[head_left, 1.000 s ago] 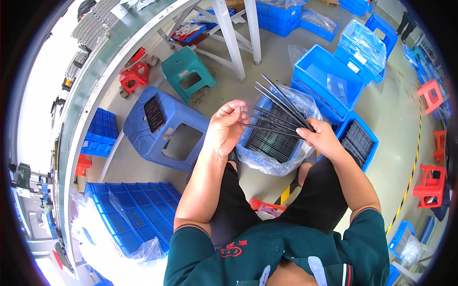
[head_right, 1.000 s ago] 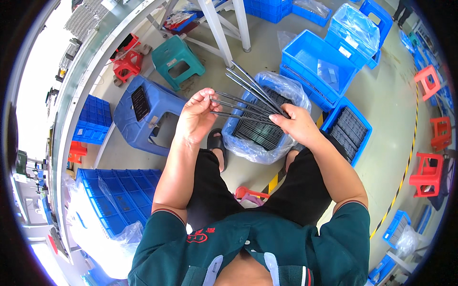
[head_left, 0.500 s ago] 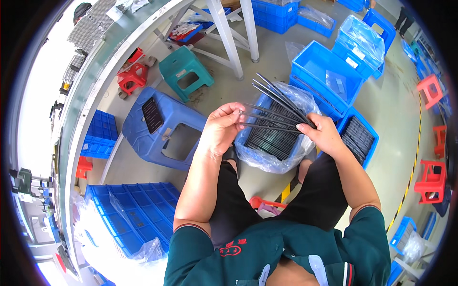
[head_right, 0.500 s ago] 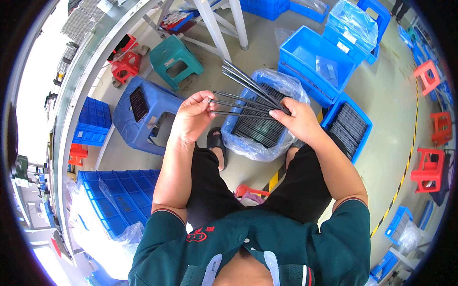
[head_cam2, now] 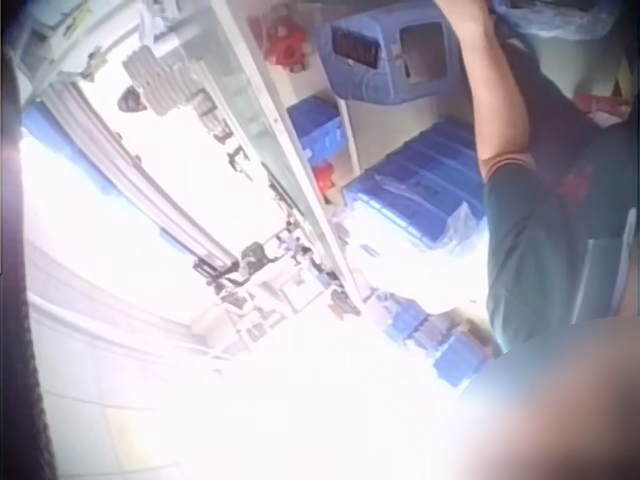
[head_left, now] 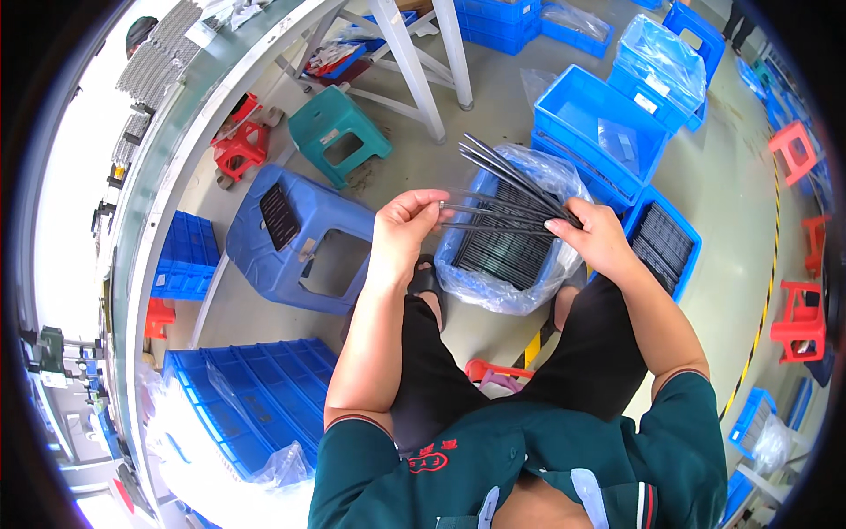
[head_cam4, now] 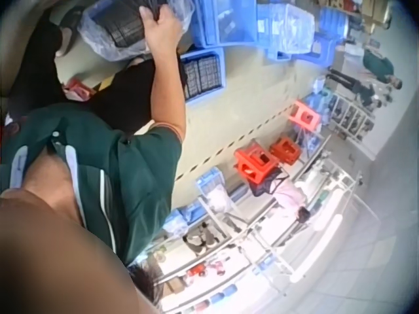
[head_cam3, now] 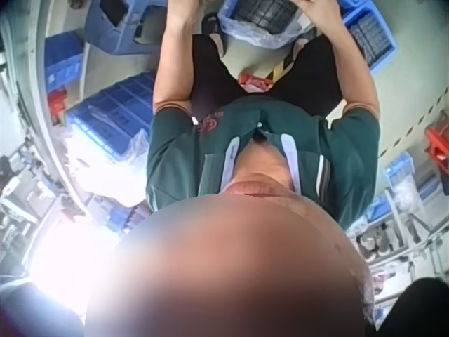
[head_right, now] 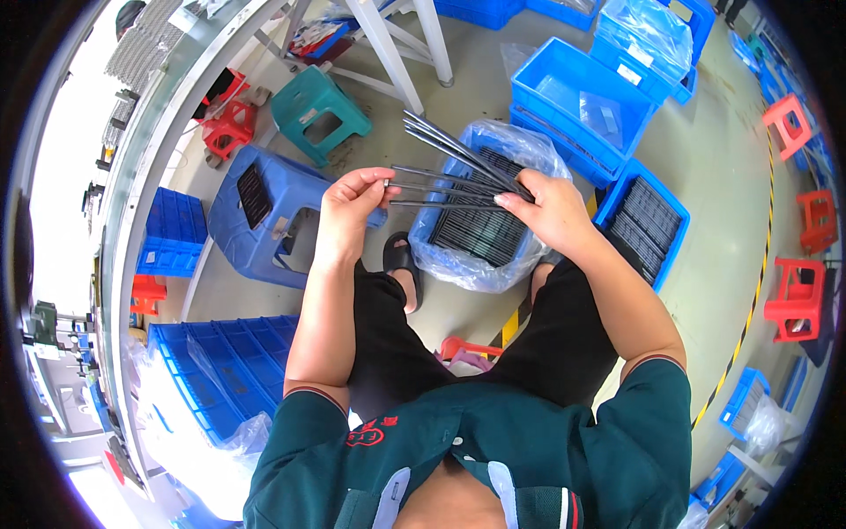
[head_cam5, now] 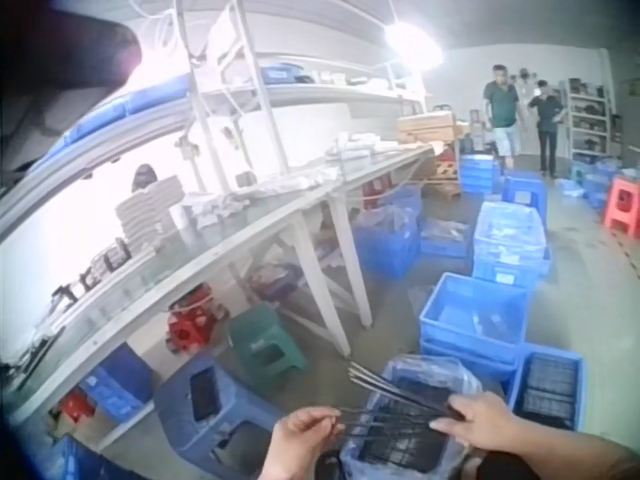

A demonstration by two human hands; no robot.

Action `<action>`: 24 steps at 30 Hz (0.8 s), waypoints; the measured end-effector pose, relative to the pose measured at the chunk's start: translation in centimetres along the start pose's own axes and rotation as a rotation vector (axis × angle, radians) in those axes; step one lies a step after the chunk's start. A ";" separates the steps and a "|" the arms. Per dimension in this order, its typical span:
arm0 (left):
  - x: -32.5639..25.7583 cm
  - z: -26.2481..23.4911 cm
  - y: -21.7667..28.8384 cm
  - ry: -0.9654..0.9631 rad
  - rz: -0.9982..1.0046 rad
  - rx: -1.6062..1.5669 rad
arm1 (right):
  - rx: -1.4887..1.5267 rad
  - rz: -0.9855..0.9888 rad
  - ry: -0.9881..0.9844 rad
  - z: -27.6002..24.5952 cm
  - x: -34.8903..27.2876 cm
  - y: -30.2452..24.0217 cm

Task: Sorting and arranging black industrial rods from a bulk container into structured plastic crates.

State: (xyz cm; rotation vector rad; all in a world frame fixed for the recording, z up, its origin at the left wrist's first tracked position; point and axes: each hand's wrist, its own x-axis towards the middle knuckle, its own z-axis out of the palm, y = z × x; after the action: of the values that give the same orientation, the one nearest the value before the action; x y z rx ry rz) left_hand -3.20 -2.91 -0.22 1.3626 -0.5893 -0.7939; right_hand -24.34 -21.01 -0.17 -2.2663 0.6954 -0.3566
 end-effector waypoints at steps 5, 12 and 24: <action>-0.4 0.2 0.4 -0.049 0.097 0.122 | -0.007 0.016 -0.004 0.0 0.1 -0.1; -0.3 -0.5 0.3 -0.083 0.091 0.075 | -0.052 -0.041 0.054 0.3 -0.2 0.1; -0.5 -1.3 -0.7 -0.303 -0.025 -0.551 | 0.140 -0.143 0.024 0.1 -0.3 0.9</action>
State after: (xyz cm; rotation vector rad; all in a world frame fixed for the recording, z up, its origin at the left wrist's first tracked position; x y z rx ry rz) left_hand -2.62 -1.76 -1.03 0.7515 -0.5338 -1.0984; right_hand -24.83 -21.28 -0.88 -2.1868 0.5047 -0.4862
